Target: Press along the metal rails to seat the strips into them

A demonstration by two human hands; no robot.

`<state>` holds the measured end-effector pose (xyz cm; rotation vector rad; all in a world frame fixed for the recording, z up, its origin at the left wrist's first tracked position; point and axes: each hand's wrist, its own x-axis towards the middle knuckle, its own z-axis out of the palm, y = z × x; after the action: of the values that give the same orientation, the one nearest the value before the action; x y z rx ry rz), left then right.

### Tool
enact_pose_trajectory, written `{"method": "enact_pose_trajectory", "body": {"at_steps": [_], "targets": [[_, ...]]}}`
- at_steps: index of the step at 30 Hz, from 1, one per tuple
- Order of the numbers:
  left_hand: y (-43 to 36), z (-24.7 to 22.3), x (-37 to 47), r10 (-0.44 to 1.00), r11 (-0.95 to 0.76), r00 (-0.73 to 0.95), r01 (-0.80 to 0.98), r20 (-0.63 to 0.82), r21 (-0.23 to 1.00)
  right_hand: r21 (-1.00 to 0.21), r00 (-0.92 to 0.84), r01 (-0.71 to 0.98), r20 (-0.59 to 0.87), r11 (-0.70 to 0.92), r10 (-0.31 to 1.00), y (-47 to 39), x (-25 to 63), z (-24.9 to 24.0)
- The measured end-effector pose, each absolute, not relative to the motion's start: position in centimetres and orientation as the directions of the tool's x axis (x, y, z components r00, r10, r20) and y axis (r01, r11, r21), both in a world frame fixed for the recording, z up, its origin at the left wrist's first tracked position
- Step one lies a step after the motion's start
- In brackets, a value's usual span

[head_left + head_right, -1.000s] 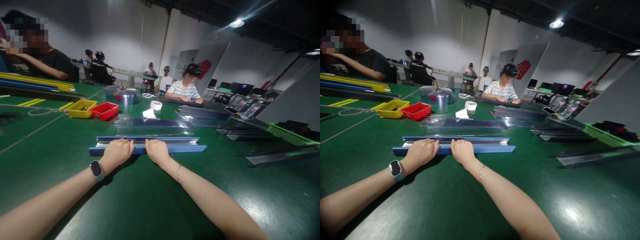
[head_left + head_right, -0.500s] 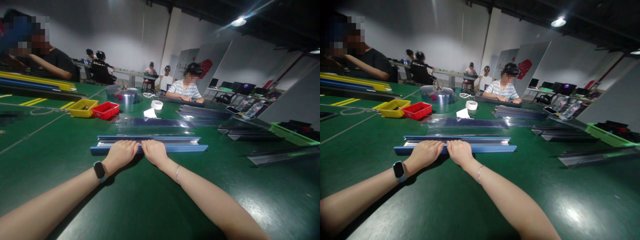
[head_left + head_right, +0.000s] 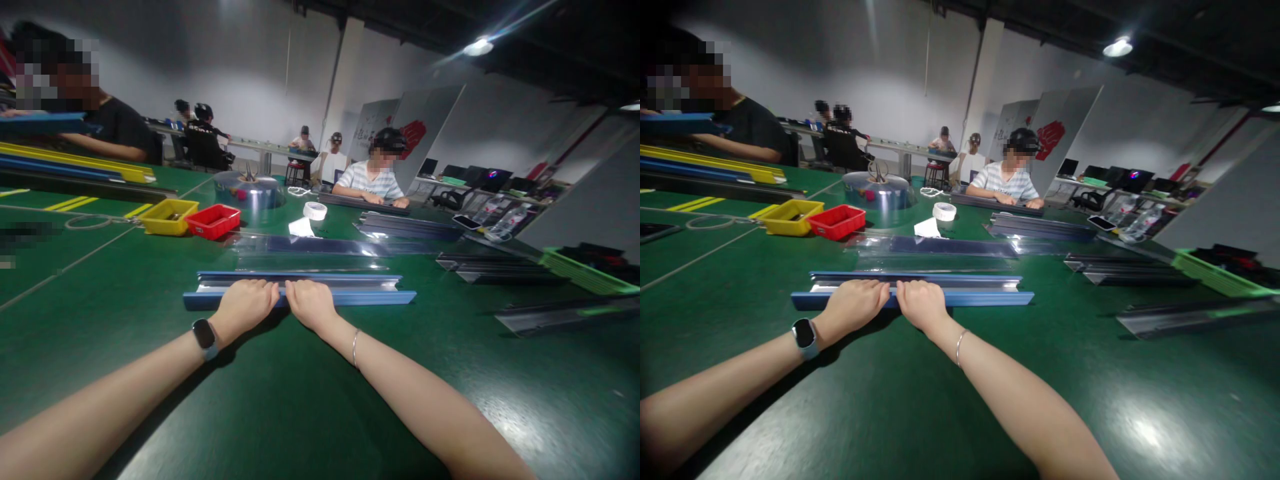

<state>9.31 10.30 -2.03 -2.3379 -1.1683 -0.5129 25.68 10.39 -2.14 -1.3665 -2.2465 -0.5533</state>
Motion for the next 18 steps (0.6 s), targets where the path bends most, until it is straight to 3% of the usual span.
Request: {"method": "enact_pose_trajectory", "body": {"at_steps": [7,18], "targets": [[10.15,-2.25,8.93,0.666,-0.47,0.515,0.851,0.54,-0.232,0.108,-0.374,0.916,0.581,0.387,0.723,10.48,26.48,-2.17],[9.8,-1.92,9.45,0.595,-0.574,0.563,0.797,0.574,-0.187,0.12,-0.403,0.908,0.516,0.402,0.756,10.98,26.24,-1.87]]}}
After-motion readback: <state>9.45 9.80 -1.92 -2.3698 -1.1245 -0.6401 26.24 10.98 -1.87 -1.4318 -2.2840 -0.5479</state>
